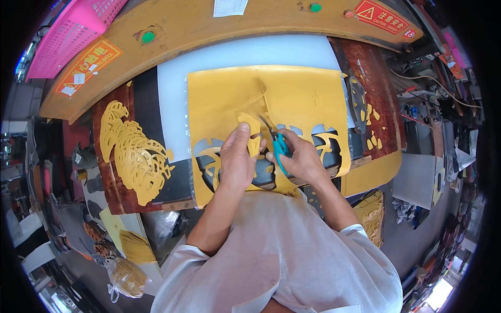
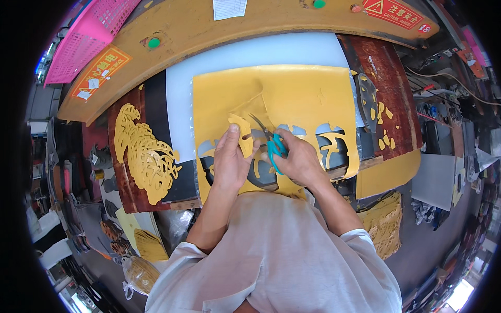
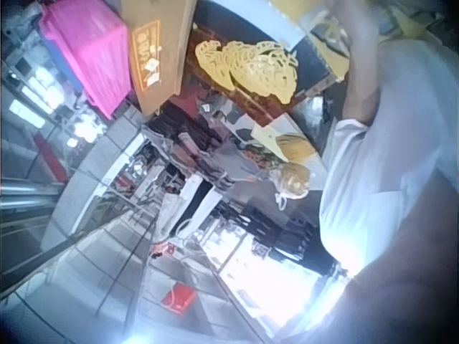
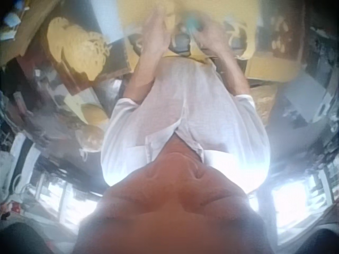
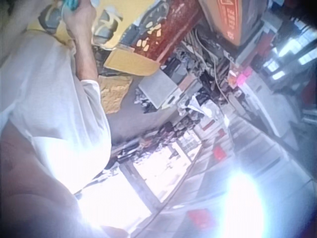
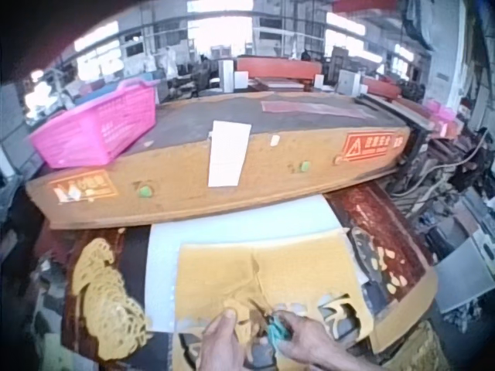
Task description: The person uses a handheld scraper to press and separate cut shapes from a yellow sheet on a workbench, then uses scissors to trim edges and remove small pieces. The finished cutouts are placed on the left side of the table.
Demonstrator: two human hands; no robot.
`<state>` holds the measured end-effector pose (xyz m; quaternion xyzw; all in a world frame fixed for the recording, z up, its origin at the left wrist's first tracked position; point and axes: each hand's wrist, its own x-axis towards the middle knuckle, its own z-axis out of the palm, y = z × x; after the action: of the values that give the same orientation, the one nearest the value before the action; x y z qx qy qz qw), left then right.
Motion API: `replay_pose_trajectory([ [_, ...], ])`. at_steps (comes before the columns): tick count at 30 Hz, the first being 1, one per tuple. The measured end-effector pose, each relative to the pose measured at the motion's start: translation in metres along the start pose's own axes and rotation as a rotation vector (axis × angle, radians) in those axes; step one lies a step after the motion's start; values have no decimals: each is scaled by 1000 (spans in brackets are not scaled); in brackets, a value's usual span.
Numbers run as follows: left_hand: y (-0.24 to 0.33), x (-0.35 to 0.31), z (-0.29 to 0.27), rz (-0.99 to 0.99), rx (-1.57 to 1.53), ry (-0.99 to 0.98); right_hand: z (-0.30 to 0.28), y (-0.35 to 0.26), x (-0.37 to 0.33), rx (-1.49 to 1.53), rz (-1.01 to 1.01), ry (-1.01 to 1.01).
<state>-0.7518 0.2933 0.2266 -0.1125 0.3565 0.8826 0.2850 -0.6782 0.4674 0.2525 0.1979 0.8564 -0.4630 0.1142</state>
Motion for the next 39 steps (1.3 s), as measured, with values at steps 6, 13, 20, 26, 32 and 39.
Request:
replay_pose_trajectory([
  [6,19,1,1,142,-203,-85,-2,33,-4,-25,-114,-232],
  [13,32,-25,24,172,-128,-187,-10,17,-18,392,-383,-63],
  [20,17,-26,27,152,22,-126,-27,-10,-11,160,-537,-55],
  [26,11,-24,22,105,44,-104,-19,-15,-11,95,-548,-25],
  [32,10,-22,16,64,81,-145,-22,-18,-12,115,-535,-27],
  [39,11,-22,12,106,240,-111,-16,-12,-14,137,-568,-12],
])
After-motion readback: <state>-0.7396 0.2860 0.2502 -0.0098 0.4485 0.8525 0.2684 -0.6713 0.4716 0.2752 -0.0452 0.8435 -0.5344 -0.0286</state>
